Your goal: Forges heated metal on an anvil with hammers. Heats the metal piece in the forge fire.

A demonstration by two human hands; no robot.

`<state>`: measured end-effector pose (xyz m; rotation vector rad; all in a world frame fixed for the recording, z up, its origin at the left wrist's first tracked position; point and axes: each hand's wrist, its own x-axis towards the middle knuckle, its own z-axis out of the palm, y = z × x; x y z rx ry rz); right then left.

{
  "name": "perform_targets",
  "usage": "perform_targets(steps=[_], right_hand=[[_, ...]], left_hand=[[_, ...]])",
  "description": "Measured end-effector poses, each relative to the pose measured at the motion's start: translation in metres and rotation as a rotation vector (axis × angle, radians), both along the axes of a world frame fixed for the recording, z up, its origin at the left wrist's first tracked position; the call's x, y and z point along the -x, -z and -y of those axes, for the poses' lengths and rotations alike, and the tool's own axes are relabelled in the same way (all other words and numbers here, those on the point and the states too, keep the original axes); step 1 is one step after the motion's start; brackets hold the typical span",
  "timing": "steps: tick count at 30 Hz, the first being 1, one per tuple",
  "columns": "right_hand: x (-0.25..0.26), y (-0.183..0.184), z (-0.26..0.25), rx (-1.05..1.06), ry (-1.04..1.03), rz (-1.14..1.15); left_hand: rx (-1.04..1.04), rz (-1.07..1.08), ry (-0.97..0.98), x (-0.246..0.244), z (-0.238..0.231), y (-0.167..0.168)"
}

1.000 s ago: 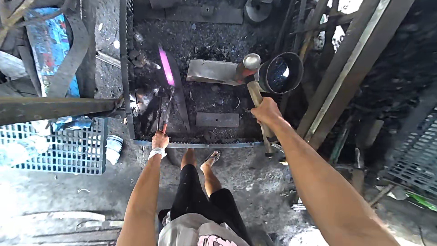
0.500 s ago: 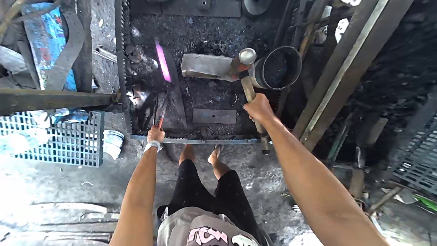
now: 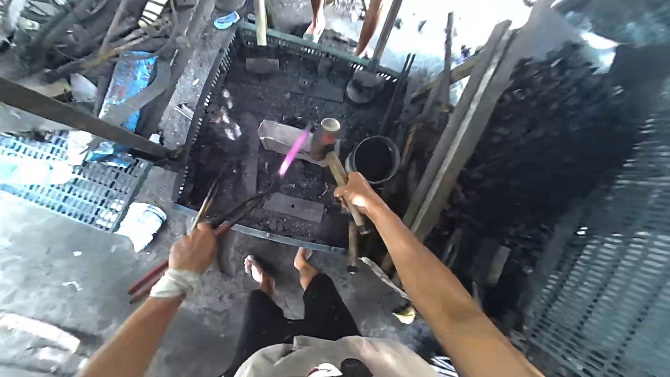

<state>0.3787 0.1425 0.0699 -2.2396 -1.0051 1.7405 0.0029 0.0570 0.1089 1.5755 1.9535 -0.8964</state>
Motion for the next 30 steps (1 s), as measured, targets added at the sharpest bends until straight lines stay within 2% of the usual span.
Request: perform_targets(steps=[3, 6, 9, 11, 13, 14, 16, 17, 18, 19, 21, 23, 25, 27, 29, 30], right_hand=[[-0.021, -0.079, 0.017, -0.193, -0.104, -0.016], [-0.033, -0.163, 0.018, -0.439, -0.232, 0.158], [-0.032, -0.212, 0.0, -0.809, -0.27, 0.322], [-0.022, -0.203, -0.03, -1.074, -0.197, 0.293], [-0.004, -0.158, -0.053, -1.229, -0.083, 0.231], [0.005, -0.123, -0.055, -1.201, -0.049, 0.232], [0.014, -0.029, -0.038, -0.919, -0.038, 0.229], [0.012, 0.015, -0.023, -0.672, -0.051, 0.197], [0.007, 0.052, -0.01, -0.448, -0.051, 0.16], [0.002, 0.069, -0.001, -0.276, -0.04, 0.119], [-0.001, 0.052, -0.022, -0.145, -0.03, 0.045], [-0.011, 0.012, -0.003, -0.119, -0.048, 0.083], [-0.017, -0.029, -0.008, -0.231, -0.098, 0.117], [-0.023, -0.056, 0.003, -0.357, -0.134, 0.125], [-0.02, -0.056, -0.002, -0.485, -0.163, 0.126], [-0.015, -0.043, -0.009, -0.53, -0.159, 0.125]], left_hand=[[-0.063, -0.059, 0.109, -0.004, -0.004, -0.001], [-0.189, -0.098, 0.158, 0.012, -0.01, 0.017], [-0.27, -0.149, 0.226, 0.028, -0.014, 0.033], [-0.29, -0.156, 0.235, 0.032, -0.015, 0.039], [-0.295, -0.169, 0.251, 0.034, -0.016, 0.043], [-0.293, -0.169, 0.257, 0.036, -0.018, 0.045], [-0.282, -0.162, 0.256, 0.038, -0.018, 0.049], [-0.27, -0.16, 0.249, 0.039, -0.018, 0.049], [-0.25, -0.165, 0.246, 0.038, -0.015, 0.049], [-0.237, -0.165, 0.247, 0.038, -0.01, 0.047], [-0.245, -0.171, 0.227, 0.038, -0.014, 0.044], [-0.198, -0.178, 0.232, 0.038, 0.002, 0.041], [-0.228, -0.185, 0.222, 0.039, -0.004, 0.04], [-0.228, -0.193, 0.236, 0.039, -0.003, 0.04], [-0.23, -0.215, 0.249, 0.037, -0.006, 0.036], [-0.24, -0.223, 0.259, 0.036, -0.007, 0.034]])
